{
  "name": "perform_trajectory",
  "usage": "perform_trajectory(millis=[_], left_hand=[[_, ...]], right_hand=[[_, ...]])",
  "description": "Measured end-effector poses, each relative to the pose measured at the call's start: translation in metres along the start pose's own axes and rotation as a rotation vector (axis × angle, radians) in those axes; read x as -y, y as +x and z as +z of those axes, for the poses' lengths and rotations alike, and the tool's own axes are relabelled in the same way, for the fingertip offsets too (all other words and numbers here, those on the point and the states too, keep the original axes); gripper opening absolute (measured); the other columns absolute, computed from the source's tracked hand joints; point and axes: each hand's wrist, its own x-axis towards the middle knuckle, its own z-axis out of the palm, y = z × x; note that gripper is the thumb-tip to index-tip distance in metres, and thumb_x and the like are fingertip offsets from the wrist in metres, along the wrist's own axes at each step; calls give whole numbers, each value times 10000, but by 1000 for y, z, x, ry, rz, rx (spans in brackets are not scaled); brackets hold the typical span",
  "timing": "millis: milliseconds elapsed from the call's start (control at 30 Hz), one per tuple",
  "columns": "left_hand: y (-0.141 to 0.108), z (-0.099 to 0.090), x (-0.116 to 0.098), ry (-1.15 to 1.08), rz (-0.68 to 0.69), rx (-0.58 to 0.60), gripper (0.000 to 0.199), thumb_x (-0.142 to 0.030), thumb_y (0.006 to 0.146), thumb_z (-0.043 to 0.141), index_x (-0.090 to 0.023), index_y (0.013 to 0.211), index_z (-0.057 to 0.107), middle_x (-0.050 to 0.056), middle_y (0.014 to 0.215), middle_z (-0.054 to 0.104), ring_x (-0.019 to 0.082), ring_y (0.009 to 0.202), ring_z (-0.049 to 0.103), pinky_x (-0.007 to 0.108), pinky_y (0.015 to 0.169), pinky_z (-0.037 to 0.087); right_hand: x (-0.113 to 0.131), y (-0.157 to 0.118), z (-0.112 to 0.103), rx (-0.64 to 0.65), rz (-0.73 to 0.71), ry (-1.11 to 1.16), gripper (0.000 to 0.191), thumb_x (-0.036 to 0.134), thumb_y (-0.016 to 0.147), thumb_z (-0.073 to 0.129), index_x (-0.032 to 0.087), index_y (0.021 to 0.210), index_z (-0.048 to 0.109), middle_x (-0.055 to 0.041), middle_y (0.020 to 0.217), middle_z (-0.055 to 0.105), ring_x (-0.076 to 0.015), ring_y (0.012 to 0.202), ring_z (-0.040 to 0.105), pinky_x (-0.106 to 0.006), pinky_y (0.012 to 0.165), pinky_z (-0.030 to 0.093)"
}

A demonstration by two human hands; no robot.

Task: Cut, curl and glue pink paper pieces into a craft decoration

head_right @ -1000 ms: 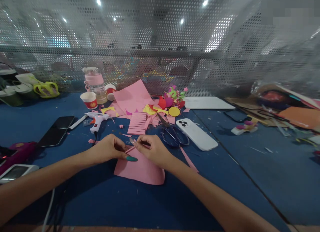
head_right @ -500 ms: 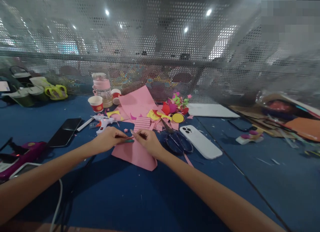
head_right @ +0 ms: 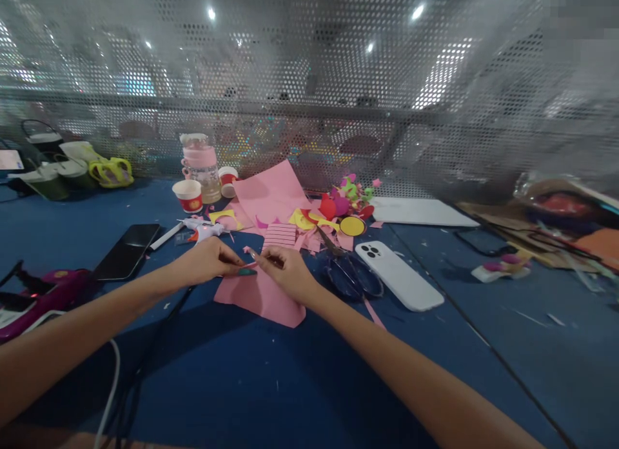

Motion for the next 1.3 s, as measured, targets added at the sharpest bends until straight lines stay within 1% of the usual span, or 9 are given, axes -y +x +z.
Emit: perform_trajectory(millis=[233,400,533,700,867,1000,1167,1233,1300], left_hand=[[-1,-1,-3,-86,-54,26,282,-351,571,646,-102,686,711,26,531,590,83,485,408,210,478,311],[-3,0,-6,-217,-122,48,234,-311,523,689,-112,645,702,9,495,564,76,455,415,213,458,322],[-5,0,-10,-332,-214,81,235,-300,479,727,-125,633,695,-13,491,548,65,458,415,210,466,338],[-6,1,-15,-477,-309,101,243,-272,425,764,-132,606,684,-45,460,506,47,455,387,195,462,340],[-8,6,-19,-623,-395,92,248,-253,374,780,-122,548,660,-38,486,527,51,483,431,195,492,370],[-9,9,-20,-645,-407,105,229,-249,386,777,-123,525,644,-45,468,518,46,469,430,197,498,372],[-10,7,-17,-657,-324,219,243,-262,422,770,-139,607,673,-25,530,570,61,503,464,211,528,383],[-10,6,-18,-630,-296,222,258,-289,451,758,-142,650,684,-21,549,573,64,515,462,212,533,379],[-10,6,-20,-586,-269,191,256,-314,474,743,-134,648,685,-35,511,534,54,490,421,204,510,361]], right_hand=[[3,-2,-4,44,-14,-35,225,327,767,466,163,616,495,11,587,457,-105,557,409,-234,528,321],[11,-5,-8,69,-13,42,189,306,750,491,158,636,512,2,626,490,-108,607,444,-230,566,348],[14,-5,-10,88,-12,114,215,342,721,534,158,612,507,14,604,473,-96,581,429,-223,551,344],[10,-4,-9,16,33,215,281,417,659,581,162,568,503,29,557,448,-86,526,386,-224,509,320],[7,-4,-9,-26,101,244,330,450,598,626,164,503,493,41,497,413,-86,499,375,-232,502,309],[9,-5,-10,-1,119,268,321,456,581,645,162,528,527,27,522,460,-102,534,426,-249,553,345],[8,-4,-12,18,84,304,306,441,581,650,162,532,536,35,511,464,-89,512,415,-238,542,351],[7,-4,-13,31,74,302,294,433,597,641,159,544,548,24,529,495,-94,527,435,-240,551,361],[5,-3,-14,45,78,292,284,422,608,636,157,548,552,14,548,521,-96,534,447,-242,552,369]])
